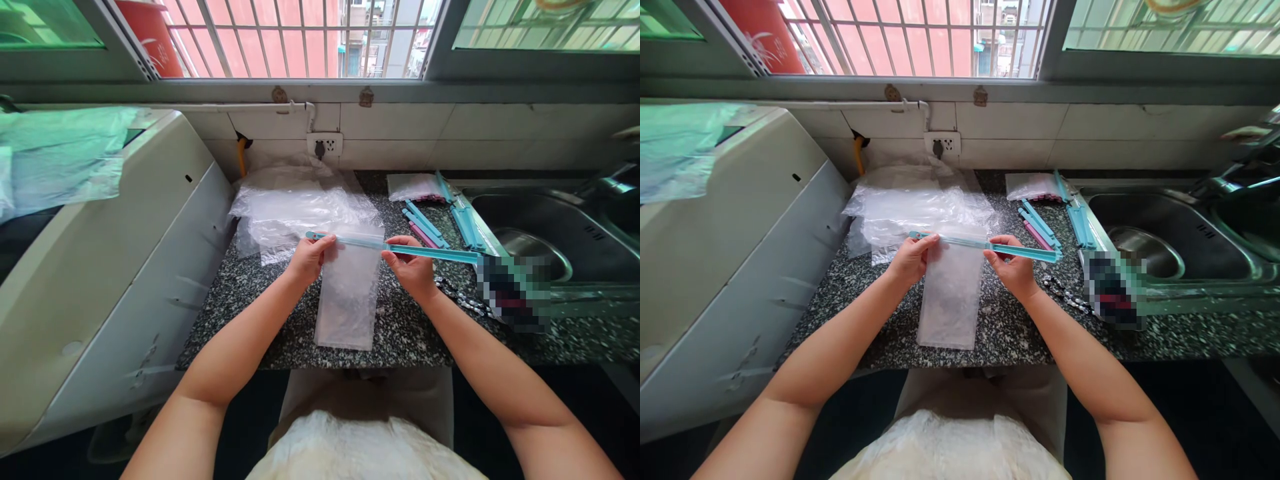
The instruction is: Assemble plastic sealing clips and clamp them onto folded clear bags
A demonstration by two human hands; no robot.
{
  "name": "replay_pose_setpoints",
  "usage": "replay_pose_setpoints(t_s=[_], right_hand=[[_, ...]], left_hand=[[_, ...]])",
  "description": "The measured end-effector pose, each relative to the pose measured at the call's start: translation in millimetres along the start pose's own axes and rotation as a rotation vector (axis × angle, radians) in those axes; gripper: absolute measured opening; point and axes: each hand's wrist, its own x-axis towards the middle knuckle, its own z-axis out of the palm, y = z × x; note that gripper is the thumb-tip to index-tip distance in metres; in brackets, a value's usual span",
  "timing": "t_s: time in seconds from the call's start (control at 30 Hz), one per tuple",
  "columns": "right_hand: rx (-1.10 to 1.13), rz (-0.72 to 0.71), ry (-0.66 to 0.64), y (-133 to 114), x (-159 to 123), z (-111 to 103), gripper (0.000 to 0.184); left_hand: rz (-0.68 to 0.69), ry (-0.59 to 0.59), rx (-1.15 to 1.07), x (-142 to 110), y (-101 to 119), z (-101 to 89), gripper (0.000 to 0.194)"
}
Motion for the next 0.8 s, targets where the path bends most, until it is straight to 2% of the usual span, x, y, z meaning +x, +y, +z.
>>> replay_pose_setpoints(t_s=[0.27,0.57,0.8], right_hand=[[0.08,-0.078,0.046,5,-8,0,0.025],[-0.126,-0.312,0.071,5,-5,-5,0.012],[-0.174,-0.35,0.055,-4,-1,-6,0.01]], left_hand=[[-0.024,0.04,-0.037,1,2,-0.5,0.022],[-0.002,-0.004,-0.006,-1,2,0.0,0.022],[0.025,-0.035,0.016,-1,0,-0.6,0.025]])
